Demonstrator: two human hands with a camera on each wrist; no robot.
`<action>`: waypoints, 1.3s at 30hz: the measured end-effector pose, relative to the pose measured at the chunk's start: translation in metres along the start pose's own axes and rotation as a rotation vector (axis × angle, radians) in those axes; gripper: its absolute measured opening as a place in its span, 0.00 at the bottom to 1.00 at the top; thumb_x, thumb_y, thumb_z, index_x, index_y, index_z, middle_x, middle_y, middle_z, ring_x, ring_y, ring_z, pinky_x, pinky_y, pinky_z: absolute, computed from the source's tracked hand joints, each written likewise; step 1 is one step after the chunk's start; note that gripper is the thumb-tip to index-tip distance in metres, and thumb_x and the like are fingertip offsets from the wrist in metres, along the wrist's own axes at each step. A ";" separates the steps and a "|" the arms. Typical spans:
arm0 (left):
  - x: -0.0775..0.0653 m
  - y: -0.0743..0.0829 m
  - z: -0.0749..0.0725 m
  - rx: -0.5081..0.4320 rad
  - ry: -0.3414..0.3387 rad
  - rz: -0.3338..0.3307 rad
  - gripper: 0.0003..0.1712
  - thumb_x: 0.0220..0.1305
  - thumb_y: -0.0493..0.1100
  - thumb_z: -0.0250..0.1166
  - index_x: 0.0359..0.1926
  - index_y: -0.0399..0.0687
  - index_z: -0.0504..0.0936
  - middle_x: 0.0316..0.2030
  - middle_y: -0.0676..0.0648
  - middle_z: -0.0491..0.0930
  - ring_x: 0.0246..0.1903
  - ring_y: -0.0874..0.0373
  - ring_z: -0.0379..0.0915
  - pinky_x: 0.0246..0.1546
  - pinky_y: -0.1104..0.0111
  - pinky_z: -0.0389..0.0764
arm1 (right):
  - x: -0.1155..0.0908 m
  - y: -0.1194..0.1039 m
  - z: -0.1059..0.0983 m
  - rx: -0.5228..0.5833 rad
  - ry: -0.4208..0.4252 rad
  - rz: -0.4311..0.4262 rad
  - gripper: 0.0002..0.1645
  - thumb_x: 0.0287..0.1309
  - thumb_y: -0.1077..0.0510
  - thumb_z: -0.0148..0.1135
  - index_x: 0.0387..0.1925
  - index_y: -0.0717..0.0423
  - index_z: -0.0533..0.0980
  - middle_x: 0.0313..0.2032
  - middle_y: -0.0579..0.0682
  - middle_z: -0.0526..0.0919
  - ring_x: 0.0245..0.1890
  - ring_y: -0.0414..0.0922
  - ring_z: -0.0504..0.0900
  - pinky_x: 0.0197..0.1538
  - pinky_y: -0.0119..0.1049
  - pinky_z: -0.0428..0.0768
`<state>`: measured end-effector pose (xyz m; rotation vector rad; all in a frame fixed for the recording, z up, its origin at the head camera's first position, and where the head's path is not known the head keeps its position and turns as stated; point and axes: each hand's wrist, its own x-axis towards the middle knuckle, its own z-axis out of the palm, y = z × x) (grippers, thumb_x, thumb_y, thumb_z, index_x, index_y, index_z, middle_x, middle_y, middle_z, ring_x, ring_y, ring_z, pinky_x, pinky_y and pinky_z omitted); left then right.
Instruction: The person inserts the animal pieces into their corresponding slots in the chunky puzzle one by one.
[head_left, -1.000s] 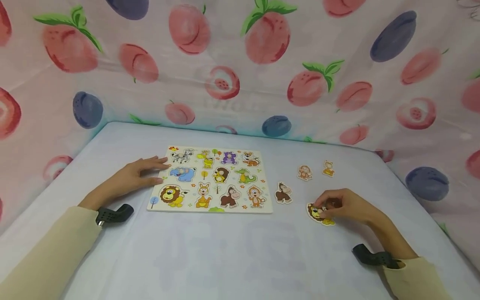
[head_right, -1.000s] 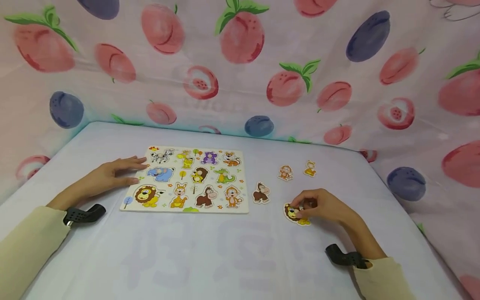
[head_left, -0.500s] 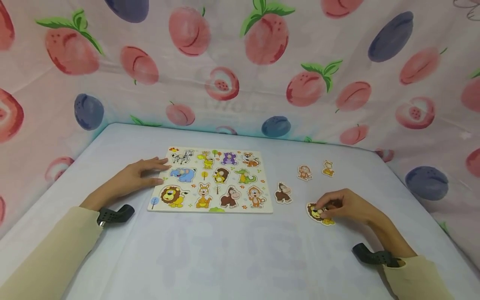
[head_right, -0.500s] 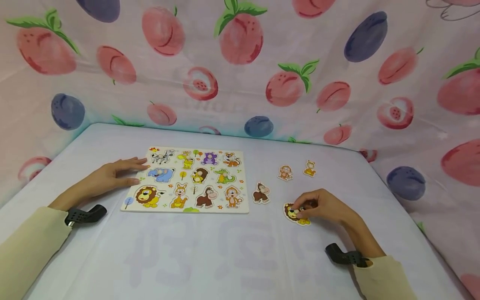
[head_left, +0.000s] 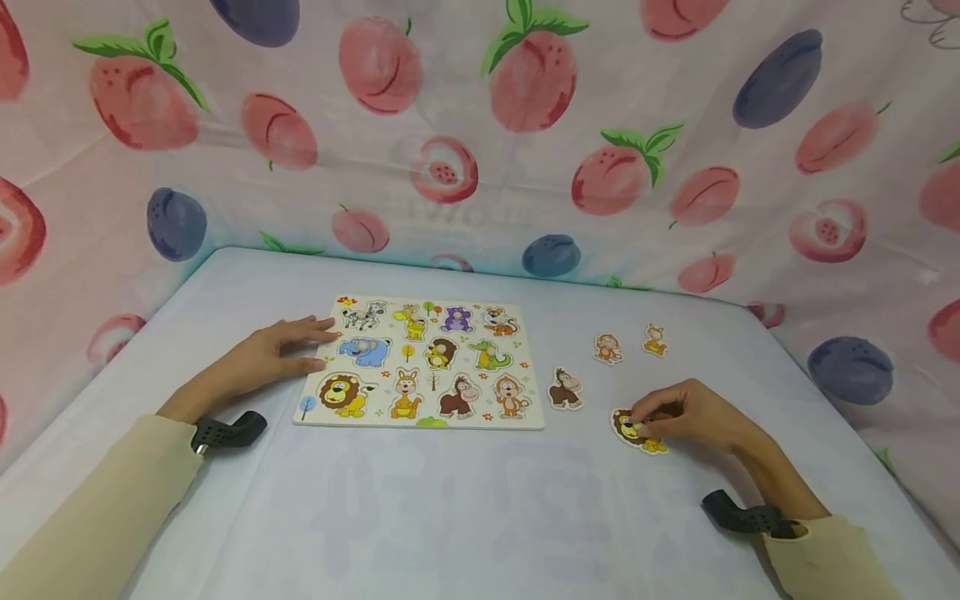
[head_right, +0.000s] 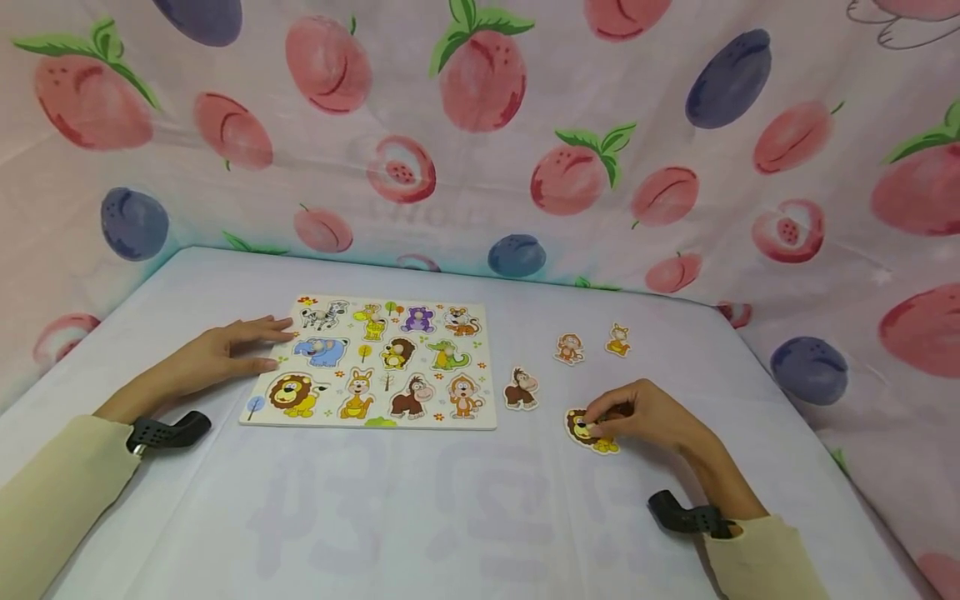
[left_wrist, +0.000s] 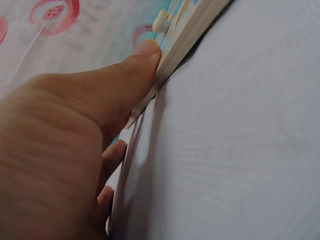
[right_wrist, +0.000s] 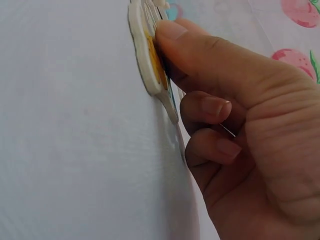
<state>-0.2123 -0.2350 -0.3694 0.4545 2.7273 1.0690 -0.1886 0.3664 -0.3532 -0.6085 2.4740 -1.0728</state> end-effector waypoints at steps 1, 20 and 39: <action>0.000 0.000 0.000 -0.001 0.001 -0.005 0.32 0.60 0.60 0.64 0.64 0.58 0.74 0.71 0.50 0.56 0.72 0.44 0.40 0.63 0.35 0.43 | 0.000 0.000 0.000 -0.004 0.003 0.003 0.09 0.52 0.56 0.71 0.38 0.50 0.85 0.41 0.47 0.86 0.44 0.41 0.82 0.46 0.31 0.79; -0.003 -0.002 0.001 -0.009 0.009 -0.010 0.32 0.60 0.60 0.64 0.64 0.58 0.74 0.72 0.50 0.55 0.72 0.44 0.39 0.63 0.35 0.42 | 0.015 -0.016 -0.001 -0.035 0.031 -0.033 0.10 0.51 0.54 0.72 0.37 0.48 0.86 0.40 0.45 0.86 0.45 0.42 0.82 0.46 0.31 0.79; 0.001 -0.002 0.001 -0.020 0.011 0.012 0.32 0.60 0.59 0.65 0.64 0.58 0.74 0.70 0.53 0.59 0.72 0.47 0.40 0.64 0.37 0.41 | 0.066 -0.067 0.013 -0.083 -0.004 -0.139 0.09 0.49 0.49 0.74 0.35 0.42 0.86 0.38 0.42 0.86 0.43 0.43 0.81 0.38 0.33 0.80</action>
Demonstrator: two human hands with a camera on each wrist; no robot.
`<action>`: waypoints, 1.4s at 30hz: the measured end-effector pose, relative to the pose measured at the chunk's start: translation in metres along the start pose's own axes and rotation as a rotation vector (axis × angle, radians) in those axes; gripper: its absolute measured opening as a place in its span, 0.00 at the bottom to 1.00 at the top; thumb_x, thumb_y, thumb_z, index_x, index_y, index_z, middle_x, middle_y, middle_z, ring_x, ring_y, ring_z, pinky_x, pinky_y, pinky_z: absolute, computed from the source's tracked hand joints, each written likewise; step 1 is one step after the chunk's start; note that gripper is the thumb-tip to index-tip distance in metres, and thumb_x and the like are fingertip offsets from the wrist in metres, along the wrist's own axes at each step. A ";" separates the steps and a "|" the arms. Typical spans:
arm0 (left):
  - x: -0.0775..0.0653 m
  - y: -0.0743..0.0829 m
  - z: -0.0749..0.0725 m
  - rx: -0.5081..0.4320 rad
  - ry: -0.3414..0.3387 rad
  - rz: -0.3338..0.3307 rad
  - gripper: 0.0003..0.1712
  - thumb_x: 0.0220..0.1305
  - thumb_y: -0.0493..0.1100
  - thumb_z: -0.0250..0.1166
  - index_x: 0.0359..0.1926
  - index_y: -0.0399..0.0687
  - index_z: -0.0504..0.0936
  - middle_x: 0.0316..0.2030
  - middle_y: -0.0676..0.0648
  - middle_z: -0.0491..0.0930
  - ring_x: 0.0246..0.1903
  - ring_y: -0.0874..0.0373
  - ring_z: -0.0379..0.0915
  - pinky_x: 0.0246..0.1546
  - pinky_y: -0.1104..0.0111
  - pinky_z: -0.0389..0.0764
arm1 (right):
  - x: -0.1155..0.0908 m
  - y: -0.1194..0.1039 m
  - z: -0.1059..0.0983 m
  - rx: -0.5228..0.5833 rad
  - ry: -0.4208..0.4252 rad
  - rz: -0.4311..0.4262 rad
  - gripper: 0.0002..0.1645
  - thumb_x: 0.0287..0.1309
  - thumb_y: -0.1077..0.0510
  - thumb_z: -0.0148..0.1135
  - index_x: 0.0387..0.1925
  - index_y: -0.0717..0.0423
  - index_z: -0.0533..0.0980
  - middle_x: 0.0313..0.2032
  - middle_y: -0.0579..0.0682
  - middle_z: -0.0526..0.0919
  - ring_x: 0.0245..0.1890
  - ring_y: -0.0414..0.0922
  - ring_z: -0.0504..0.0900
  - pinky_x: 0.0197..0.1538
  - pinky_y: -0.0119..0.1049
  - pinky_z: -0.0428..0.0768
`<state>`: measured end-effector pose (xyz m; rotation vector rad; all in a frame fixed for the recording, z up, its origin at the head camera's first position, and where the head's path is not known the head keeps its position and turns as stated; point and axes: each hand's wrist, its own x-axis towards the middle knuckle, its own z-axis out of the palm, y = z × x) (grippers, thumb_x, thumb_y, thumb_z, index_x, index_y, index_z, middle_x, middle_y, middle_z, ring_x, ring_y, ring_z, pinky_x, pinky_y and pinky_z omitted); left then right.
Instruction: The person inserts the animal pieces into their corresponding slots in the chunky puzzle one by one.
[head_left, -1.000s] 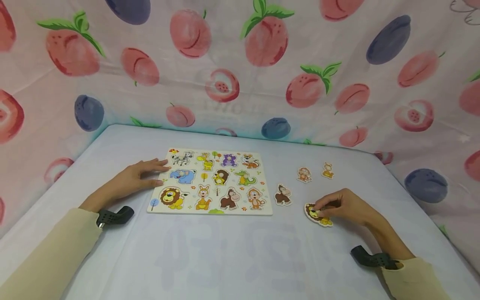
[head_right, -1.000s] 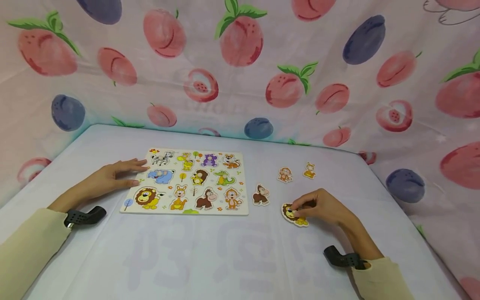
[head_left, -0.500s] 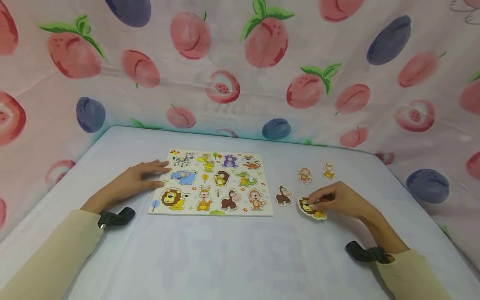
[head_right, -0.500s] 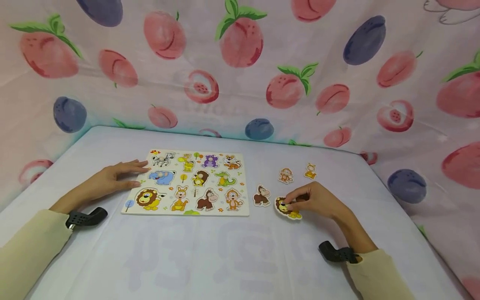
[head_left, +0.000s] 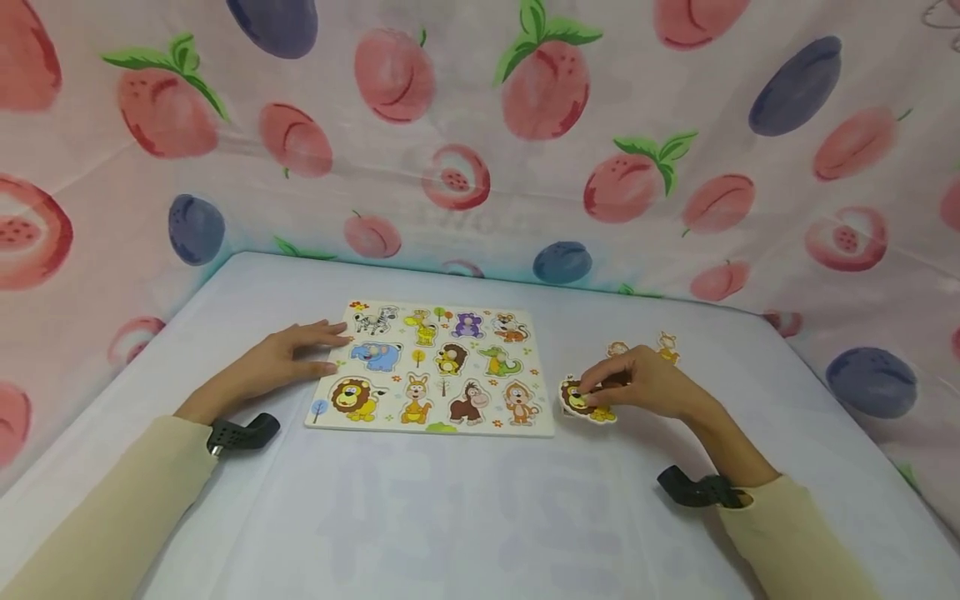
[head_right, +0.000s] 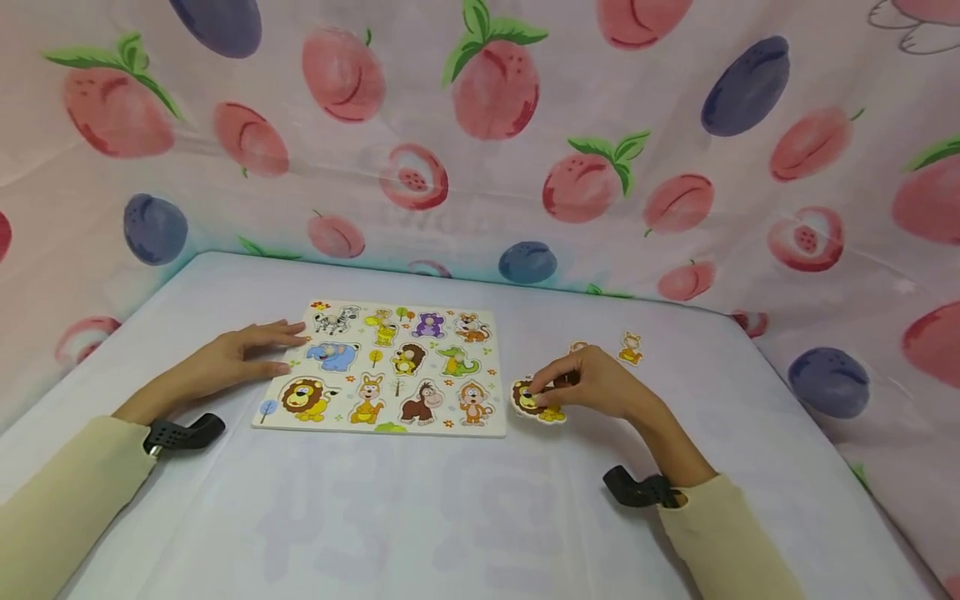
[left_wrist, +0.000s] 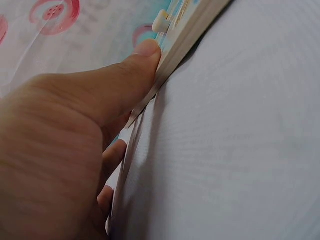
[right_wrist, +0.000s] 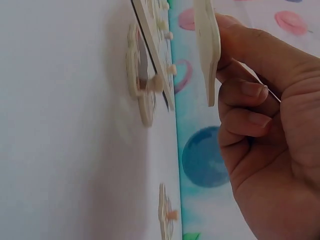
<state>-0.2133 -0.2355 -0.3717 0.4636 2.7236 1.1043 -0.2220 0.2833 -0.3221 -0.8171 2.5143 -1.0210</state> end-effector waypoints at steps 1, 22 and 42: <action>0.000 0.000 0.000 -0.001 -0.001 -0.003 0.32 0.60 0.59 0.65 0.64 0.58 0.74 0.70 0.53 0.59 0.72 0.47 0.40 0.64 0.37 0.41 | 0.002 -0.002 0.001 0.001 -0.002 -0.011 0.09 0.49 0.50 0.73 0.35 0.42 0.86 0.38 0.42 0.86 0.43 0.43 0.81 0.37 0.32 0.79; -0.001 0.000 0.000 0.009 0.003 -0.019 0.32 0.59 0.60 0.65 0.63 0.59 0.74 0.71 0.53 0.58 0.72 0.47 0.40 0.64 0.37 0.42 | 0.045 -0.034 0.021 0.030 -0.035 -0.072 0.07 0.52 0.56 0.72 0.35 0.48 0.86 0.37 0.43 0.86 0.31 0.44 0.77 0.30 0.31 0.76; -0.002 0.003 0.001 -0.003 0.001 -0.017 0.31 0.60 0.58 0.65 0.63 0.59 0.75 0.71 0.52 0.57 0.72 0.46 0.39 0.64 0.36 0.41 | 0.073 -0.078 0.046 0.133 -0.088 -0.162 0.06 0.53 0.64 0.69 0.36 0.56 0.86 0.33 0.47 0.85 0.25 0.44 0.73 0.28 0.32 0.73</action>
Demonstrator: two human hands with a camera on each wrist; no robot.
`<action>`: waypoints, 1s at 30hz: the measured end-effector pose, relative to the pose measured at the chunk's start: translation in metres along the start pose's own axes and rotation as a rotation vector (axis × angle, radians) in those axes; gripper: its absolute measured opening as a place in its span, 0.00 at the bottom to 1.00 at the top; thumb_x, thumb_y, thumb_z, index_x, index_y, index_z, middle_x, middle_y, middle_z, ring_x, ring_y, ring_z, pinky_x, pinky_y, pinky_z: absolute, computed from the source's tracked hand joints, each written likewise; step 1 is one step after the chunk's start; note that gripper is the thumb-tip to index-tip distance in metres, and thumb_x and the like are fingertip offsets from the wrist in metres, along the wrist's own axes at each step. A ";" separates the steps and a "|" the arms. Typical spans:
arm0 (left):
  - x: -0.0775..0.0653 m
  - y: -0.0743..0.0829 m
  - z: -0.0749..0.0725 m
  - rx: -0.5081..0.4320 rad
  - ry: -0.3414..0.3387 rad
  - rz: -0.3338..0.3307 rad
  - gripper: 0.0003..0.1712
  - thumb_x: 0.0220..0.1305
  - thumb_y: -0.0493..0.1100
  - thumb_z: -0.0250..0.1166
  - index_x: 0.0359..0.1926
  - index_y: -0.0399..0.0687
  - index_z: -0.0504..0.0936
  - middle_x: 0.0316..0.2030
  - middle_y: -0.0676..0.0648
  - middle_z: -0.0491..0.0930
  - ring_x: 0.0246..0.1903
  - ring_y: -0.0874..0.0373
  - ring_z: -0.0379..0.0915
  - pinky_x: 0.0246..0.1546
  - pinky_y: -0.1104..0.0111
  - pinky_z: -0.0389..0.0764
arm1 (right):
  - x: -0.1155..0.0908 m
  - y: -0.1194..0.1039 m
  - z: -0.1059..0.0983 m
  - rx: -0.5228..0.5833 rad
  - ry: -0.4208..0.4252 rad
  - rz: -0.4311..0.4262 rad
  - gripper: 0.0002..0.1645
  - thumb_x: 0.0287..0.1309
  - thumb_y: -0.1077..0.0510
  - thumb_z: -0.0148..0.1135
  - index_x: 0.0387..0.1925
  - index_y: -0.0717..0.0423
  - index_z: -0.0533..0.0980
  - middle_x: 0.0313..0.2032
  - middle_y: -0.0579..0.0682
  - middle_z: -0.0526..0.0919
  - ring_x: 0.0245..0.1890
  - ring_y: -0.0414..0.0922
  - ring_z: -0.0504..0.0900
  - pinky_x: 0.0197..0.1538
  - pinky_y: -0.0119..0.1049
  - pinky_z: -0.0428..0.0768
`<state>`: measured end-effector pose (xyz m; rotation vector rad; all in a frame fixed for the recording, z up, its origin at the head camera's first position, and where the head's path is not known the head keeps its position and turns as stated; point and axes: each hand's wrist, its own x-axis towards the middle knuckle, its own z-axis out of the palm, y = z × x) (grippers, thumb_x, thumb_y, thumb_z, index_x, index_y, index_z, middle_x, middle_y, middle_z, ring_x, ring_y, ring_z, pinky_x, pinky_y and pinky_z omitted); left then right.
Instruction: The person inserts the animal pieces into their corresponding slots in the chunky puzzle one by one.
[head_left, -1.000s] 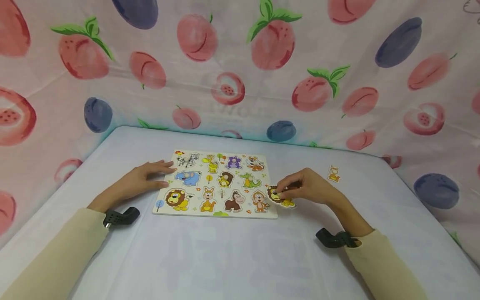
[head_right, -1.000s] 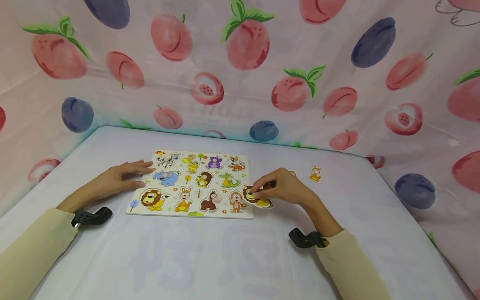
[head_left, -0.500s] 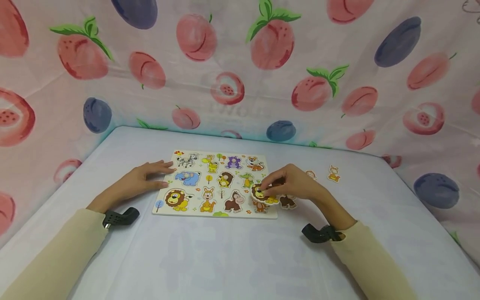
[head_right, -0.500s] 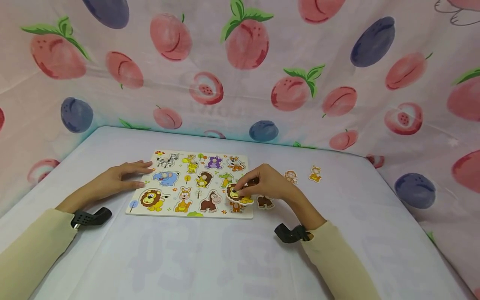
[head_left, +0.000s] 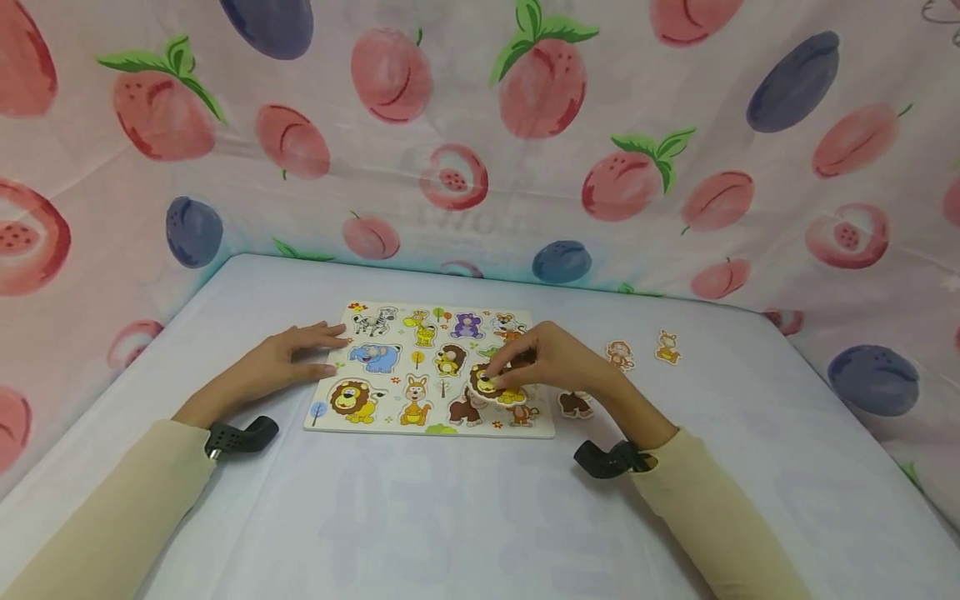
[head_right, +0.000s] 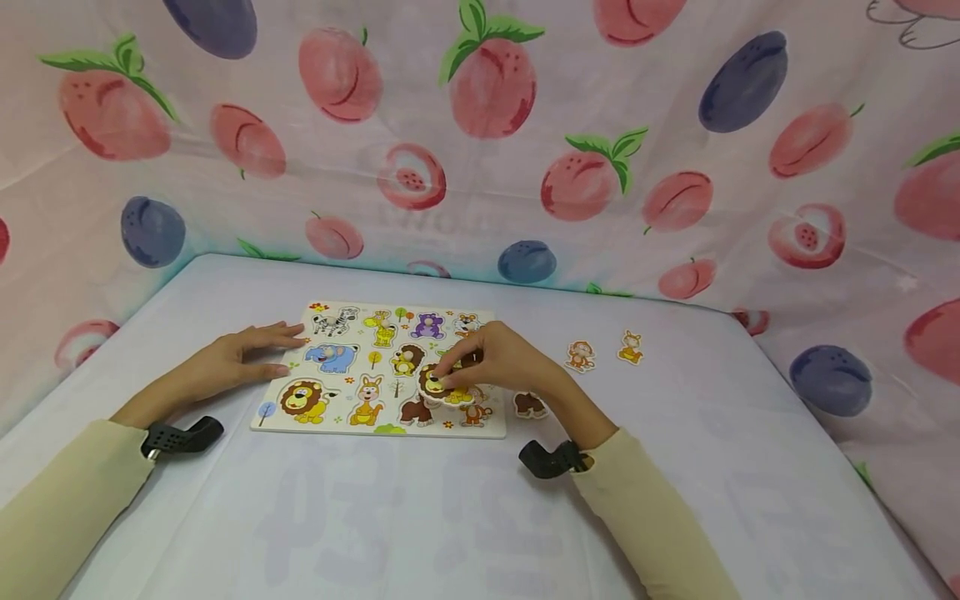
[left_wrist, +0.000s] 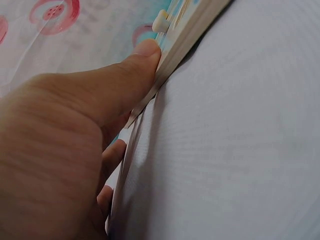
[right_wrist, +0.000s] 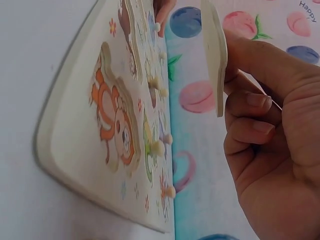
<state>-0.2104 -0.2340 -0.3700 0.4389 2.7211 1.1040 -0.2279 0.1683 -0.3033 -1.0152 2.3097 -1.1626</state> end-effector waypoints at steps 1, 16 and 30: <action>0.000 0.000 0.000 -0.001 0.000 -0.002 0.31 0.60 0.58 0.65 0.63 0.59 0.75 0.71 0.52 0.57 0.72 0.46 0.39 0.64 0.36 0.41 | 0.003 0.003 0.001 -0.002 0.001 0.000 0.07 0.53 0.64 0.70 0.36 0.55 0.86 0.33 0.47 0.85 0.25 0.44 0.73 0.28 0.32 0.73; 0.001 0.000 0.000 -0.007 0.001 0.010 0.31 0.59 0.58 0.66 0.63 0.58 0.75 0.71 0.52 0.58 0.72 0.46 0.39 0.65 0.38 0.41 | 0.035 0.001 0.018 -0.014 -0.042 -0.060 0.06 0.53 0.55 0.72 0.35 0.46 0.87 0.28 0.45 0.86 0.23 0.43 0.74 0.24 0.31 0.71; 0.003 -0.004 -0.001 0.015 0.002 0.036 0.31 0.60 0.58 0.66 0.63 0.57 0.75 0.70 0.53 0.60 0.72 0.47 0.42 0.65 0.39 0.42 | 0.056 -0.005 0.039 -0.050 -0.068 -0.053 0.05 0.53 0.50 0.71 0.34 0.39 0.86 0.30 0.39 0.86 0.20 0.41 0.72 0.21 0.32 0.63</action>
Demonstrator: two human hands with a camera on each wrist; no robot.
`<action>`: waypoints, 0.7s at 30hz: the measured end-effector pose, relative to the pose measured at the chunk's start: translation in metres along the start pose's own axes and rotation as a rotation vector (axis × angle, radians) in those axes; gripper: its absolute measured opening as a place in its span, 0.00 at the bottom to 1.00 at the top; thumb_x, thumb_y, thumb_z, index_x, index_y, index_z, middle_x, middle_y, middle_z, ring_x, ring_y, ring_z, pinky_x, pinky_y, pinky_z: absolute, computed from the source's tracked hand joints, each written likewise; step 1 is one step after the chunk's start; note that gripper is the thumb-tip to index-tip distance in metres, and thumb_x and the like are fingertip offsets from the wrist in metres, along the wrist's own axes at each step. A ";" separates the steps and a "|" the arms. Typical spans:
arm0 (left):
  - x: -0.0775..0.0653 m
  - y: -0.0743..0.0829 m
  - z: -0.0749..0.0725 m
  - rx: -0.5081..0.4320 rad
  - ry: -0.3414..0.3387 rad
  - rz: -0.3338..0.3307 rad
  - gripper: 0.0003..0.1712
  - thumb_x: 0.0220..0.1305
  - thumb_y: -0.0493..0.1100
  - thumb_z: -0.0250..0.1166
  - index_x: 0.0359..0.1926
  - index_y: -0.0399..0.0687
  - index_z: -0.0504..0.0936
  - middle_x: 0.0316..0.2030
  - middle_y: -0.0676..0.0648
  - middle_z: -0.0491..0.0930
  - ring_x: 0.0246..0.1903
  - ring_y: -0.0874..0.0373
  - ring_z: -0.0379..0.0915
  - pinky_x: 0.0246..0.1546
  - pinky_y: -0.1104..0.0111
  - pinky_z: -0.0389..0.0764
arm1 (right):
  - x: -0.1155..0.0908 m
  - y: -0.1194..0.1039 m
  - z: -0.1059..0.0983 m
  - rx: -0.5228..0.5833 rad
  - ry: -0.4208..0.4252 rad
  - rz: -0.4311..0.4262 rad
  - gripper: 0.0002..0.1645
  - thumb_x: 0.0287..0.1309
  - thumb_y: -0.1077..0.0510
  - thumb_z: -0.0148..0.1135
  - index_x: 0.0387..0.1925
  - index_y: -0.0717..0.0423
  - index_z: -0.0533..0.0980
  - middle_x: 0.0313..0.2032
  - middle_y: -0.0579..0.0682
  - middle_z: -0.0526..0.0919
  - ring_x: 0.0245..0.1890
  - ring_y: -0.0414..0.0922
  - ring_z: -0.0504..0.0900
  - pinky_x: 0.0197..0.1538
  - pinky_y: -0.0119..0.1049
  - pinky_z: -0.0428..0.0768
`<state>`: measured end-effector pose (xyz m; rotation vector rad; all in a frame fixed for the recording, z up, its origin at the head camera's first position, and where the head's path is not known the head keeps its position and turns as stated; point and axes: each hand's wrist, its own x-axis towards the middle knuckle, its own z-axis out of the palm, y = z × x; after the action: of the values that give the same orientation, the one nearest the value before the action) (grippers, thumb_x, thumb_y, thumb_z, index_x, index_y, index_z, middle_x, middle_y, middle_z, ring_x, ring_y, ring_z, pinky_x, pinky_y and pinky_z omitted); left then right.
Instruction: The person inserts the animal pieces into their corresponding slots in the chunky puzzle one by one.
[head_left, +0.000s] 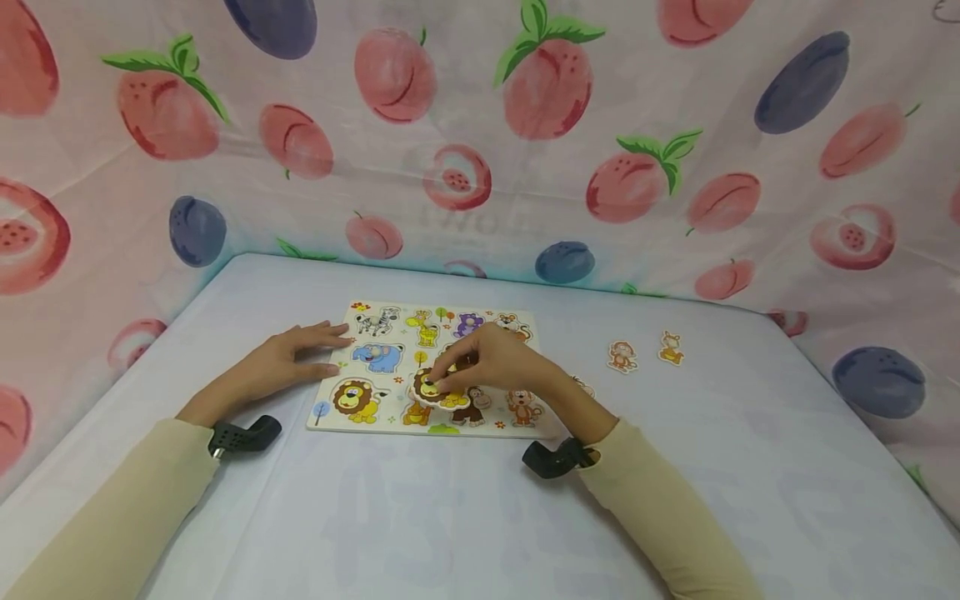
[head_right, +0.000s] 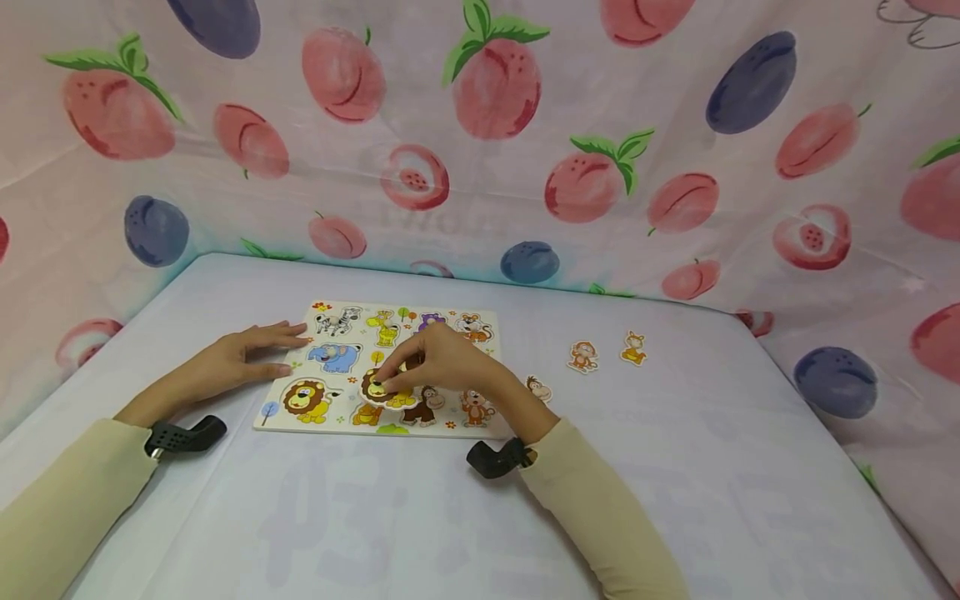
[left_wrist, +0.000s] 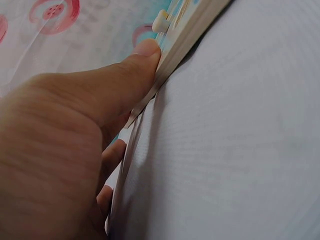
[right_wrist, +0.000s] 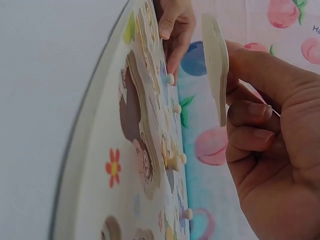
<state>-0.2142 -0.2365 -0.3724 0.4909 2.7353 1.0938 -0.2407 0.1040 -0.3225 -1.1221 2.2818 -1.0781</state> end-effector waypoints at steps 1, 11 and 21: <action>0.000 0.000 0.000 0.003 0.000 0.003 0.31 0.60 0.58 0.66 0.63 0.57 0.75 0.70 0.53 0.60 0.72 0.47 0.42 0.65 0.39 0.42 | 0.001 0.000 0.001 -0.002 0.000 -0.003 0.05 0.53 0.50 0.71 0.34 0.39 0.86 0.30 0.39 0.86 0.21 0.41 0.72 0.21 0.32 0.64; 0.001 0.001 0.000 0.010 -0.006 -0.010 0.31 0.60 0.59 0.65 0.63 0.57 0.74 0.70 0.52 0.59 0.72 0.47 0.41 0.65 0.38 0.41 | 0.018 -0.007 0.010 0.021 -0.028 -0.057 0.06 0.54 0.52 0.70 0.36 0.43 0.86 0.28 0.42 0.85 0.20 0.44 0.71 0.21 0.33 0.65; 0.000 0.003 -0.002 0.016 -0.008 0.005 0.31 0.60 0.57 0.65 0.63 0.56 0.75 0.70 0.51 0.60 0.72 0.46 0.42 0.65 0.38 0.42 | 0.035 -0.017 0.020 0.001 -0.054 -0.113 0.06 0.55 0.56 0.70 0.36 0.49 0.87 0.30 0.38 0.86 0.19 0.41 0.71 0.21 0.31 0.64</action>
<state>-0.2141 -0.2353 -0.3690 0.5037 2.7393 1.0689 -0.2407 0.0603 -0.3222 -1.2774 2.1993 -1.0762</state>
